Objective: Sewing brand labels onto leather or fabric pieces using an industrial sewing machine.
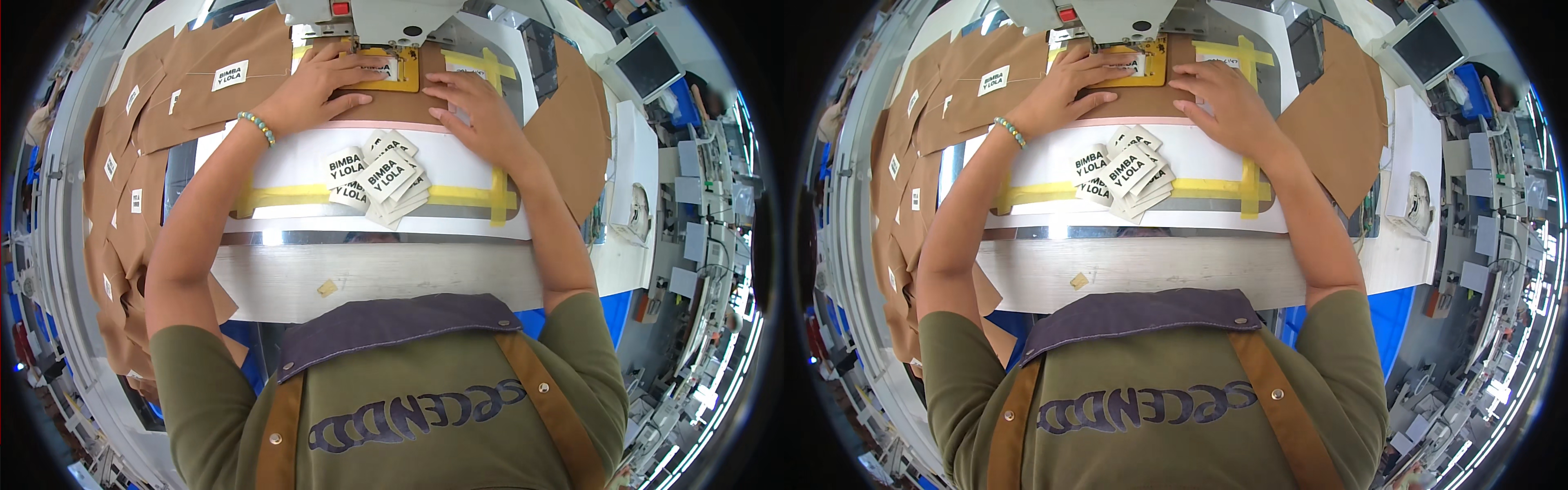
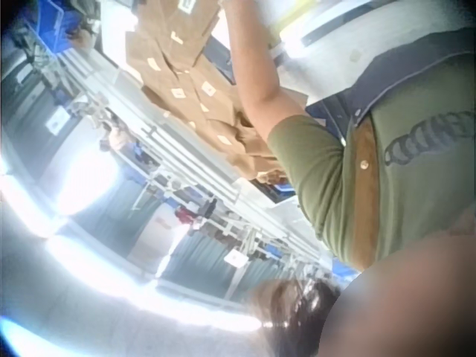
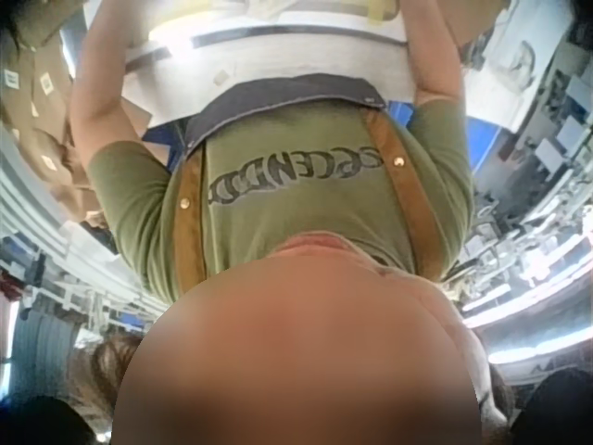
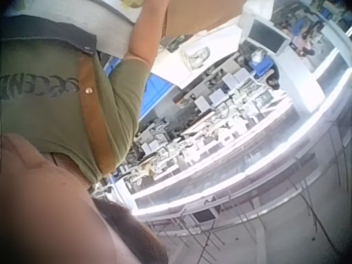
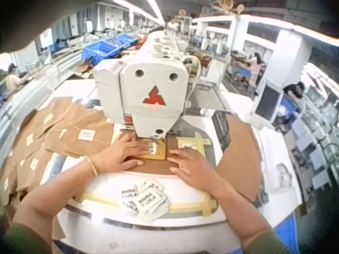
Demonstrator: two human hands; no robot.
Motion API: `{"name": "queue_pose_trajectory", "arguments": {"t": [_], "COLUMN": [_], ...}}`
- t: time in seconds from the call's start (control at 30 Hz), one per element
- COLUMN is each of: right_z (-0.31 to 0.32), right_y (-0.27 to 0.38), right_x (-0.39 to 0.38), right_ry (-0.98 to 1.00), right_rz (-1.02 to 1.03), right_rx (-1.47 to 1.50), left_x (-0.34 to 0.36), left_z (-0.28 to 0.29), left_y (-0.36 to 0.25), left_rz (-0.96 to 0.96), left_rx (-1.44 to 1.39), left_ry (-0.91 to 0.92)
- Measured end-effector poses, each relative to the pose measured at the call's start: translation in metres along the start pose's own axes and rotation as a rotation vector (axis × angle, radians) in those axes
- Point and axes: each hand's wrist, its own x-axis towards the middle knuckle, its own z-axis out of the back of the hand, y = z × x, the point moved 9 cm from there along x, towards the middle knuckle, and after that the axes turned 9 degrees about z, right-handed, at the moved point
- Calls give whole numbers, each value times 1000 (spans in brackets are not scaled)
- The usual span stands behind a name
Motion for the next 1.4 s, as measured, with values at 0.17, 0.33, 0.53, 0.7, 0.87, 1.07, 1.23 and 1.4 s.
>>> {"name": "queue_pose_trajectory", "arguments": {"t": [0.17,0.33,0.53,0.7,0.87,1.07,1.23,1.4], "right_z": [0,3,32,38,40,43,39,35], "right_y": [-1,-4,-19,-36,-44,-47,-48,-49], "right_x": [-2,-4,-5,-11,-12,-16,-18,-19], "right_ry": [16,-32,-295,-371,-410,-432,-378,-392], "right_rz": [-7,-24,-9,-87,-111,-119,-183,-161], "right_rx": [10,26,-130,-97,-67,-110,-80,-9], "left_x": [-1,2,4,3,2,13,22,27], "left_z": [3,5,6,7,8,6,6,1], "left_y": [-8,-10,-9,-9,-10,-4,5,23], "left_rz": [-79,-71,-59,-55,-86,-37,-1,50], "left_rx": [59,53,89,108,119,63,60,-4], "left_ry": [-71,-27,-7,7,-47,-18,-60,-52]}}
